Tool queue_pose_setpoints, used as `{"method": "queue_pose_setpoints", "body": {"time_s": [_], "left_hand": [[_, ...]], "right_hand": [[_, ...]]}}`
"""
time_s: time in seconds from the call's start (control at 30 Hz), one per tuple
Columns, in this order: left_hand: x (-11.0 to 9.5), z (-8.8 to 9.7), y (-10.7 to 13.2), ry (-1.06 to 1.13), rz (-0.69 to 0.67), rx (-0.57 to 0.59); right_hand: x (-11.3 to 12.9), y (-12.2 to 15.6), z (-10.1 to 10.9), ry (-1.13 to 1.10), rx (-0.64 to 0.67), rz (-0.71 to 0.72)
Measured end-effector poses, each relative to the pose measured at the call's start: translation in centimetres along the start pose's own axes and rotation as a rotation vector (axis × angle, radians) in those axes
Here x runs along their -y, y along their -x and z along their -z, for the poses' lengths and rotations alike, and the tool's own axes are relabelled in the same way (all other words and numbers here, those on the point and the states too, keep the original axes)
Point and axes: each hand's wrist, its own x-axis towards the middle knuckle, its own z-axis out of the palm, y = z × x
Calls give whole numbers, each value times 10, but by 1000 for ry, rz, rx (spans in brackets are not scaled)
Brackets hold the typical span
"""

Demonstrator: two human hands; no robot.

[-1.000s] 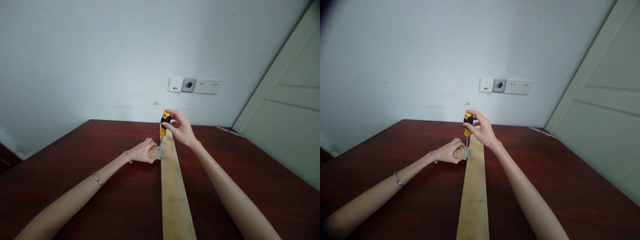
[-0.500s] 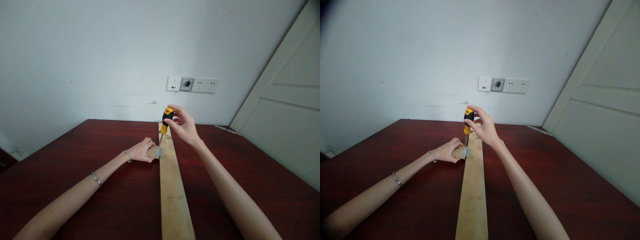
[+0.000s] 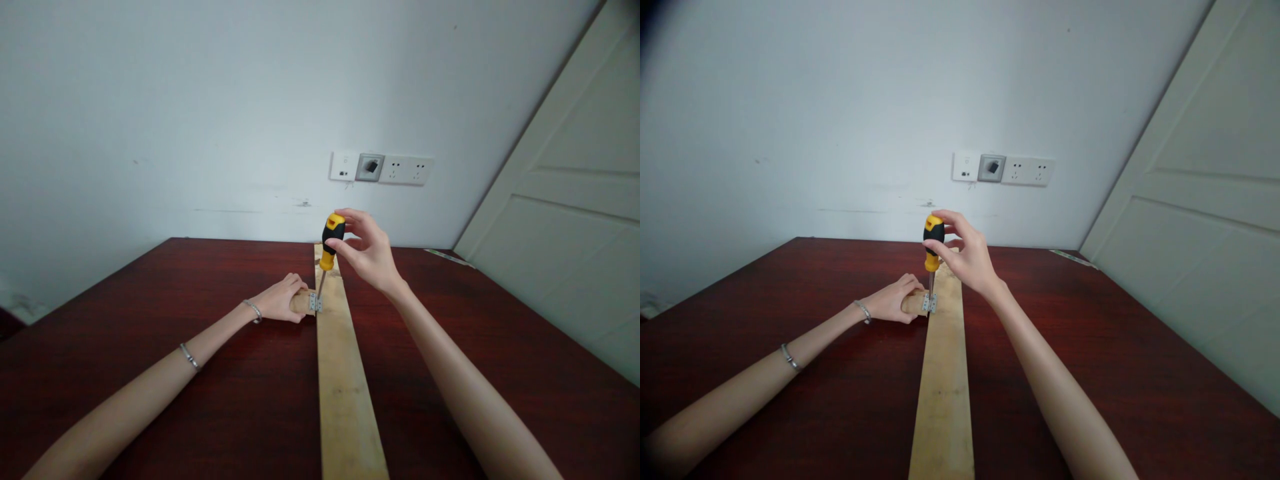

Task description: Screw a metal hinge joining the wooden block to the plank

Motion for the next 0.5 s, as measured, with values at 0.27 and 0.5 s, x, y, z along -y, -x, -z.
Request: {"method": "queue_pose_setpoints", "body": {"time_s": [0.27, 0.5], "left_hand": [[1, 1, 1, -18, -1, 21], [0, 1, 1, -27, 5, 37]], "right_hand": [[1, 0, 0, 1, 6, 3], [-1, 1, -1, -61, 19, -10]]}}
